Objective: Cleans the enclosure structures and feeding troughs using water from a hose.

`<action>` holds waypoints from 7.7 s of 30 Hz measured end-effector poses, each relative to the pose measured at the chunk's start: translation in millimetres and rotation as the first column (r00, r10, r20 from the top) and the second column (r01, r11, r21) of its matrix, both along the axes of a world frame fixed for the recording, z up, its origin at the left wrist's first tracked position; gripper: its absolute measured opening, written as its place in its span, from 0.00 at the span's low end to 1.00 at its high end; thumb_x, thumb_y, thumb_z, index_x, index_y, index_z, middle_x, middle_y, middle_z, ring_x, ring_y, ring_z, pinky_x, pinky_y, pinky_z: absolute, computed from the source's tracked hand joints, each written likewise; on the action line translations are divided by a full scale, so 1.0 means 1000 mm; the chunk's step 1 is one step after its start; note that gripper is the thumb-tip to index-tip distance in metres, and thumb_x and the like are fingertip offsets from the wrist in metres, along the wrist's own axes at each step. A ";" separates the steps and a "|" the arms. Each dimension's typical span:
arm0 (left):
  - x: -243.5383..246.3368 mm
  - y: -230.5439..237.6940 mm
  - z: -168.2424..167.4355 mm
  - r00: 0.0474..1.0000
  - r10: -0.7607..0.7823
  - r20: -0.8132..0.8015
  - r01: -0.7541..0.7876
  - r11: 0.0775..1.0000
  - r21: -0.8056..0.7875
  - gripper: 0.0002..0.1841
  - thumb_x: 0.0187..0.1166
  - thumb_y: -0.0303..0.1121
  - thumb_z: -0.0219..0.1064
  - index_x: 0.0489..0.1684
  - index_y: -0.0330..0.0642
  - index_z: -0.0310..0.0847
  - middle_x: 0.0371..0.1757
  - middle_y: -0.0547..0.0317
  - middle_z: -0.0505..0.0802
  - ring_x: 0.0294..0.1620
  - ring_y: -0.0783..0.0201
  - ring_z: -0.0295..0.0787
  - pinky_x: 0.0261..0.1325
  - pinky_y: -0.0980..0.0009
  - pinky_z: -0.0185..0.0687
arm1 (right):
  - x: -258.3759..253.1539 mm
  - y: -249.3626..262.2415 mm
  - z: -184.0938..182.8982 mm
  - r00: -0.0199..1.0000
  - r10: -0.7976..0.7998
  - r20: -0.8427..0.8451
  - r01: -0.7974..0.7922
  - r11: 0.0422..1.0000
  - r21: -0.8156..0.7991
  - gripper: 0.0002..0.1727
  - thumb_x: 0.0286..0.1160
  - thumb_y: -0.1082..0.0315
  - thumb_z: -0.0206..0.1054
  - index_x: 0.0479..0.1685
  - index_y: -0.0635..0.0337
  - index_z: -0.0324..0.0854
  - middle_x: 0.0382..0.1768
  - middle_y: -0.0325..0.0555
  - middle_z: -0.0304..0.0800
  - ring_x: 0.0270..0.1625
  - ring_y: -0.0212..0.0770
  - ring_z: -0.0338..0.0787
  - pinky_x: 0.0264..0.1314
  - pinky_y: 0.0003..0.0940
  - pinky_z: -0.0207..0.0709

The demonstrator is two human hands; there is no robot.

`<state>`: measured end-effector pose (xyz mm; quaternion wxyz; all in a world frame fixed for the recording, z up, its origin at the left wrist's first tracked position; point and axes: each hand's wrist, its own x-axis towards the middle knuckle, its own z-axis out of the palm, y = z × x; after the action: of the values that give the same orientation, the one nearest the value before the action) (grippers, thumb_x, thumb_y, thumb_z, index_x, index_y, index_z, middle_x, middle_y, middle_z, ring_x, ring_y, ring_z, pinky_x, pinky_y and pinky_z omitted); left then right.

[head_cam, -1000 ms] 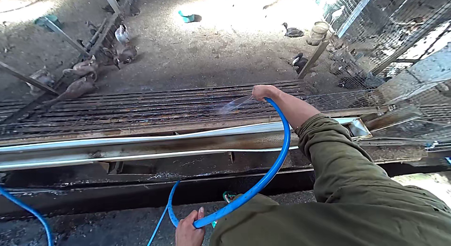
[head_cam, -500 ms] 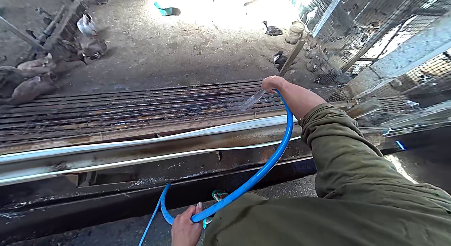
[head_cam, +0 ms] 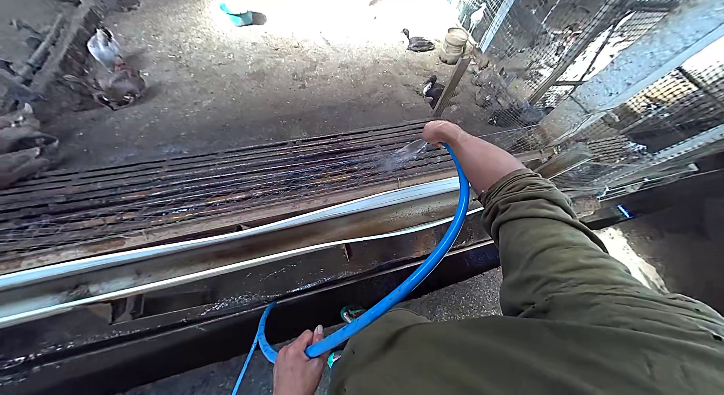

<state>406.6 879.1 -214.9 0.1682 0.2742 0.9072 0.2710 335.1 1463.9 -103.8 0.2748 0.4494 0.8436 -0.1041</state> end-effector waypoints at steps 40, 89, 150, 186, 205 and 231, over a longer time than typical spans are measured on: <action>0.001 -0.006 0.000 1.000 0.017 0.007 -0.017 1.000 -0.004 0.28 0.81 0.49 0.55 0.07 0.44 0.69 0.09 0.58 0.74 0.14 0.57 0.76 0.21 0.55 0.67 | -0.005 -0.014 -0.006 0.997 0.011 -0.080 -0.014 0.999 -0.041 0.19 0.91 0.66 0.50 0.45 0.74 0.82 0.48 0.64 0.85 0.49 0.56 0.85 0.54 0.56 0.75; -0.004 0.027 -0.004 0.991 -0.097 0.087 0.099 0.995 -0.014 0.26 0.82 0.46 0.58 0.10 0.41 0.72 0.11 0.55 0.77 0.17 0.52 0.80 0.24 0.50 0.70 | 0.052 0.033 0.027 0.976 -0.183 -0.115 0.195 0.975 0.108 0.17 0.86 0.66 0.58 0.48 0.75 0.84 0.58 0.68 0.85 0.61 0.61 0.87 0.61 0.61 0.77; -0.002 0.039 -0.008 0.988 -0.093 0.123 0.094 0.996 -0.007 0.26 0.83 0.45 0.58 0.10 0.41 0.72 0.12 0.53 0.78 0.18 0.51 0.80 0.25 0.49 0.70 | 0.060 0.040 0.036 0.965 -0.219 -0.141 0.240 0.959 0.152 0.16 0.83 0.66 0.61 0.48 0.75 0.83 0.59 0.67 0.85 0.61 0.60 0.87 0.60 0.61 0.78; -0.010 0.070 -0.005 0.972 -0.154 0.176 0.157 0.988 -0.001 0.27 0.83 0.48 0.56 0.10 0.42 0.72 0.11 0.54 0.78 0.19 0.51 0.82 0.24 0.50 0.71 | 0.086 0.078 0.052 0.973 -0.192 0.125 0.155 0.953 0.260 0.18 0.86 0.67 0.58 0.52 0.80 0.83 0.65 0.72 0.83 0.72 0.65 0.82 0.70 0.66 0.72; -0.016 0.097 -0.008 0.940 -0.166 0.299 0.190 0.980 -0.053 0.26 0.82 0.49 0.56 0.11 0.42 0.74 0.13 0.52 0.80 0.20 0.49 0.84 0.25 0.47 0.73 | 0.062 0.103 0.046 0.953 -0.153 0.260 0.096 0.971 0.220 0.18 0.88 0.69 0.55 0.57 0.80 0.81 0.67 0.75 0.82 0.75 0.68 0.80 0.73 0.69 0.69; -0.034 0.093 -0.010 0.944 -0.165 0.287 0.190 0.980 -0.063 0.25 0.81 0.47 0.57 0.10 0.42 0.73 0.12 0.54 0.79 0.19 0.51 0.82 0.25 0.49 0.72 | 0.045 0.123 0.011 0.931 -0.362 -0.040 0.361 0.932 -0.015 0.17 0.90 0.65 0.48 0.38 0.65 0.77 0.27 0.45 0.71 0.24 0.38 0.67 0.30 0.39 0.65</action>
<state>373.0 971.7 -225.0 0.3309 0.3059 0.8570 0.2499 380.2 1587.1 -92.6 0.2348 0.5936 0.7518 -0.1653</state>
